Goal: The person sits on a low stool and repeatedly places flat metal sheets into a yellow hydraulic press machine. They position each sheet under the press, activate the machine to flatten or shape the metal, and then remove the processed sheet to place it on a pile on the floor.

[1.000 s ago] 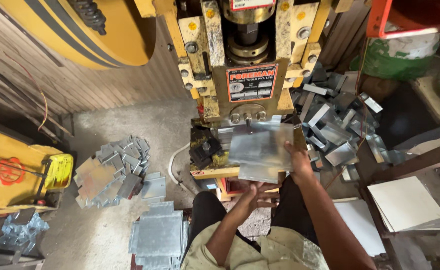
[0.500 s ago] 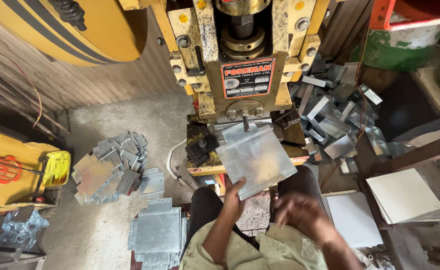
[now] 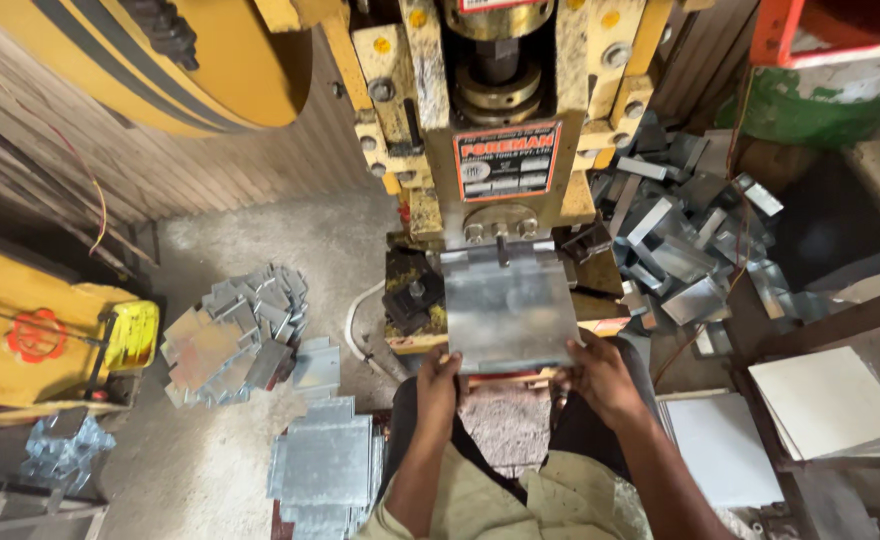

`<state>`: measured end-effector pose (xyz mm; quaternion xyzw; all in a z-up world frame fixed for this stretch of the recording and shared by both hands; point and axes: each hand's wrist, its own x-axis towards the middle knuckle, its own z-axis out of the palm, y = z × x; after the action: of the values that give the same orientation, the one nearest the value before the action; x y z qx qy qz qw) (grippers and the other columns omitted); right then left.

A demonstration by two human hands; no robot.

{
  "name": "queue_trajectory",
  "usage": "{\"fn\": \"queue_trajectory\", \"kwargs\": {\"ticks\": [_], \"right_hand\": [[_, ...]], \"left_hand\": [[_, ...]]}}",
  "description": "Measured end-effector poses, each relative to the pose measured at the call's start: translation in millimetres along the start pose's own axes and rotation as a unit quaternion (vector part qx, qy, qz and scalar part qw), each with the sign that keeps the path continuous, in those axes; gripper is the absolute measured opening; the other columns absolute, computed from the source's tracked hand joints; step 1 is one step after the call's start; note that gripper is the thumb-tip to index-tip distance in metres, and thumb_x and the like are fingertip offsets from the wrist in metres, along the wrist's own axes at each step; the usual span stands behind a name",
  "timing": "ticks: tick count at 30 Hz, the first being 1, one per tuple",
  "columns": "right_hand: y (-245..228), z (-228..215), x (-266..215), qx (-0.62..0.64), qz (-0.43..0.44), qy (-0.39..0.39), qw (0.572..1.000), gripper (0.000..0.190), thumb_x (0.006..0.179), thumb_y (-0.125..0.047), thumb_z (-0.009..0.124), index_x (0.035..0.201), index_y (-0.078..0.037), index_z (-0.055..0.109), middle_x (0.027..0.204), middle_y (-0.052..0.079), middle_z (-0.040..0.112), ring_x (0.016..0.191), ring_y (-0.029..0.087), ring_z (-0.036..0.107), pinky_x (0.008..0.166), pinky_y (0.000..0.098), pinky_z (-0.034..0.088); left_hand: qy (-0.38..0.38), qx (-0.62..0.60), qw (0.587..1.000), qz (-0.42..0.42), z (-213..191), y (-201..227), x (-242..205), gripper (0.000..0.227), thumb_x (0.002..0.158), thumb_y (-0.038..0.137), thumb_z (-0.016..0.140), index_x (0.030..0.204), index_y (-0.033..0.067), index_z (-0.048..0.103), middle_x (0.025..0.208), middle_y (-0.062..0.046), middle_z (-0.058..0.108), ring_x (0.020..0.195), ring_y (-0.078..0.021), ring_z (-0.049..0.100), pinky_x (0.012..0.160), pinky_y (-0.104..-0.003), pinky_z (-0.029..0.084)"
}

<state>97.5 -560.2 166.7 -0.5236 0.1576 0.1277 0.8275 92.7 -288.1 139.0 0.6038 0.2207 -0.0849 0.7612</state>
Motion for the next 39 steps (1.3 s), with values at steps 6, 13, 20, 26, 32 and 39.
{"fn": "queue_trajectory", "kwargs": {"ticks": [6, 13, 20, 26, 32, 39], "right_hand": [[-11.7, 4.4, 27.8, 0.039, 0.01, 0.05, 0.998, 0.039, 0.105, -0.024, 0.049, 0.131, 0.004, 0.054, 0.097, 0.014, 0.07, 0.075, 0.023, 0.07, 0.065, 0.0358, 0.058], [-7.9, -7.0, 36.3, 0.097, 0.033, 0.012, 0.995, 0.057, 0.106, -0.049, 0.038, 0.133, -0.002, 0.055, 0.106, 0.017, 0.072, 0.082, 0.027, 0.072, 0.071, 0.0378, 0.061], [-18.4, 1.0, 29.0, 0.092, 0.036, 0.015, 0.995, 0.062, 0.105, -0.054, 0.036, 0.134, -0.002, 0.054, 0.104, 0.016, 0.071, 0.079, 0.027, 0.07, 0.069, 0.0364, 0.059], [-33.0, 11.6, 22.7, 0.009, 0.033, 0.04, 0.999, 0.057, 0.103, -0.057, 0.034, 0.129, -0.013, 0.059, 0.09, 0.012, 0.068, 0.057, 0.02, 0.053, 0.048, 0.0297, 0.041], [-29.0, -9.0, 79.7, 0.054, -0.031, -0.079, 0.995, 0.057, 0.115, -0.054, 0.043, 0.12, -0.001, 0.063, 0.088, 0.01, 0.066, 0.054, 0.013, 0.05, 0.04, 0.0259, 0.036], [-28.6, 8.7, 38.4, 0.095, -0.136, 0.133, 0.977, 0.028, 0.098, -0.02, 0.054, 0.121, -0.006, 0.058, 0.098, 0.011, 0.067, 0.078, 0.024, 0.068, 0.058, 0.0375, 0.056]], "left_hand": [[-0.041, -0.01, 0.999, -0.023, 12.4, 38.4, 6.3, 0.03, 0.103, 0.021, 0.057, 0.13, 0.0081, 0.061, 0.068, -0.002, 0.063, 0.052, -0.0098, 0.057, 0.045, -0.027, 0.043], [-0.078, -0.082, 0.993, -0.016, 9.4, 35.2, 5.6, 0.028, 0.104, 0.026, 0.055, 0.122, 0.0054, 0.061, 0.069, -0.008, 0.065, 0.052, -0.016, 0.061, 0.045, -0.029, 0.047], [-0.091, -0.106, 0.99, -0.024, 5.6, 31.7, 11.4, 0.031, 0.105, 0.031, 0.048, 0.118, 0.0049, 0.061, 0.07, -0.009, 0.066, 0.054, -0.0194, 0.065, 0.048, -0.031, 0.051], [-0.117, -0.097, 0.988, -0.018, -1.6, 39.5, 8.2, 0.055, 0.108, 0.049, 0.034, 0.132, 0.006, 0.059, 0.077, -0.012, 0.068, 0.061, -0.0195, 0.065, 0.054, -0.032, 0.051], [-0.165, -0.054, 0.984, -0.027, 8.3, 62.1, -9.1, 0.074, 0.093, 0.071, 0.015, 0.149, 0.027, 0.034, 0.084, -0.013, 0.071, 0.072, -0.0224, 0.069, 0.07, -0.037, 0.058], [-0.266, -0.006, 0.964, -0.002, 29.2, 49.5, -25.9, 0.086, 0.091, 0.074, 0.023, 0.154, 0.0172, 0.04, 0.096, -0.012, 0.074, 0.072, -0.0227, 0.072, 0.068, -0.041, 0.064]]}}
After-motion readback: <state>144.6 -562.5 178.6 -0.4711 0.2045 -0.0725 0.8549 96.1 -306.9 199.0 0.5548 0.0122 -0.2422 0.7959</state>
